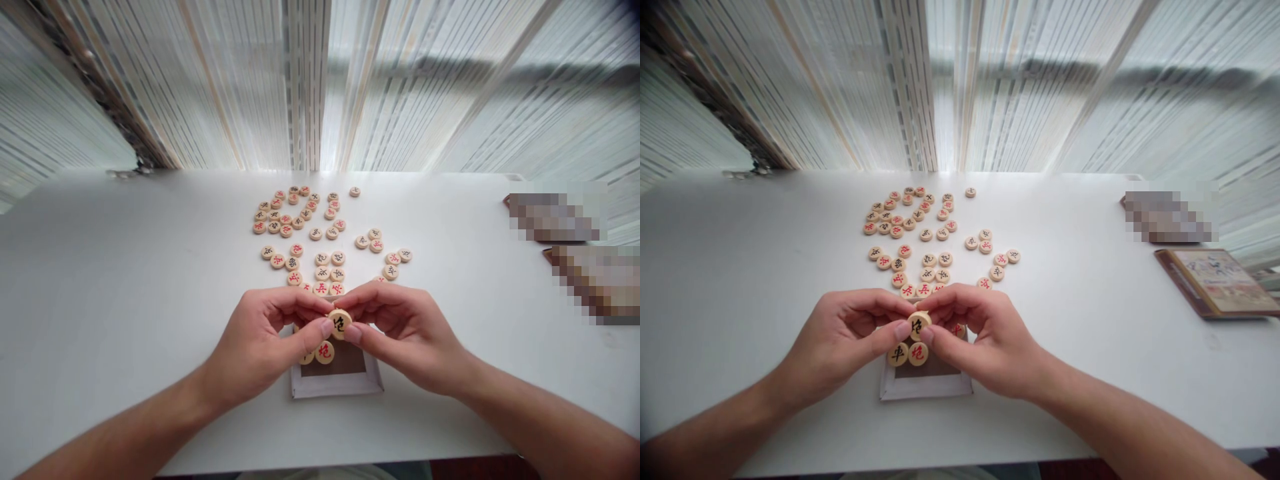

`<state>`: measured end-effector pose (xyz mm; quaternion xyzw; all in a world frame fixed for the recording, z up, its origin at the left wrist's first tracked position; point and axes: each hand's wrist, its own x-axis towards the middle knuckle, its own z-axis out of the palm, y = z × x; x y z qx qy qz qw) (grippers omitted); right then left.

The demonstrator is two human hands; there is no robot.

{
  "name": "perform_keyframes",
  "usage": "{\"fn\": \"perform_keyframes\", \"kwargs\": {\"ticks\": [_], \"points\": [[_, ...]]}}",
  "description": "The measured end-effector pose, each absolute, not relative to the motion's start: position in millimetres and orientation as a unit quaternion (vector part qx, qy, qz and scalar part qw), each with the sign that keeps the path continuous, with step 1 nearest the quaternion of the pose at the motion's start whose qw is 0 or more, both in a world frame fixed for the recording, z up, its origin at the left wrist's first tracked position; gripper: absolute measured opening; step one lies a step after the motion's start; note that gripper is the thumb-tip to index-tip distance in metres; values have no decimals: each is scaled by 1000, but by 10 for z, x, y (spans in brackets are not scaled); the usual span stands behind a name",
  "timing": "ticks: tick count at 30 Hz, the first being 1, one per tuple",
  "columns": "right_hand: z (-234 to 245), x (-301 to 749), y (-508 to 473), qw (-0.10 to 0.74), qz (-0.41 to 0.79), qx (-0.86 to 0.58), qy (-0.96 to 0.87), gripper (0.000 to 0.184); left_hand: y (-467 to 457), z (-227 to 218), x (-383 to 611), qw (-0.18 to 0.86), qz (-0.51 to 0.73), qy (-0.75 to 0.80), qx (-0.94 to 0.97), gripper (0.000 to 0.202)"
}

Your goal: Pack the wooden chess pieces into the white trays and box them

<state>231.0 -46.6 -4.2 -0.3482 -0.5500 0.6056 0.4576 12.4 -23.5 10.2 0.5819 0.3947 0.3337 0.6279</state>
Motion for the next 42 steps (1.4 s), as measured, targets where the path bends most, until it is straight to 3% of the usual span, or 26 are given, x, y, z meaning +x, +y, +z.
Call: {"fn": "perform_keyframes", "kwargs": {"ticks": [8,14,22,34,42], "points": [[-24,2280,-501,470,594,-375,-535,19,-274,108,136,495,367,386,686,5],[-14,2257,-510,487,577,-387,-530,16,-290,97,164,456,398,380,700,3],[31,2226,-485,490,632,-367,-474,12,-288,88,161,516,383,380,665,4],[-29,2286,-460,456,722,-369,-366,24,-286,60,188,632,392,364,560,23],[-49,2280,-430,444,728,-365,-373,35,-265,79,207,634,415,342,555,27]]}}
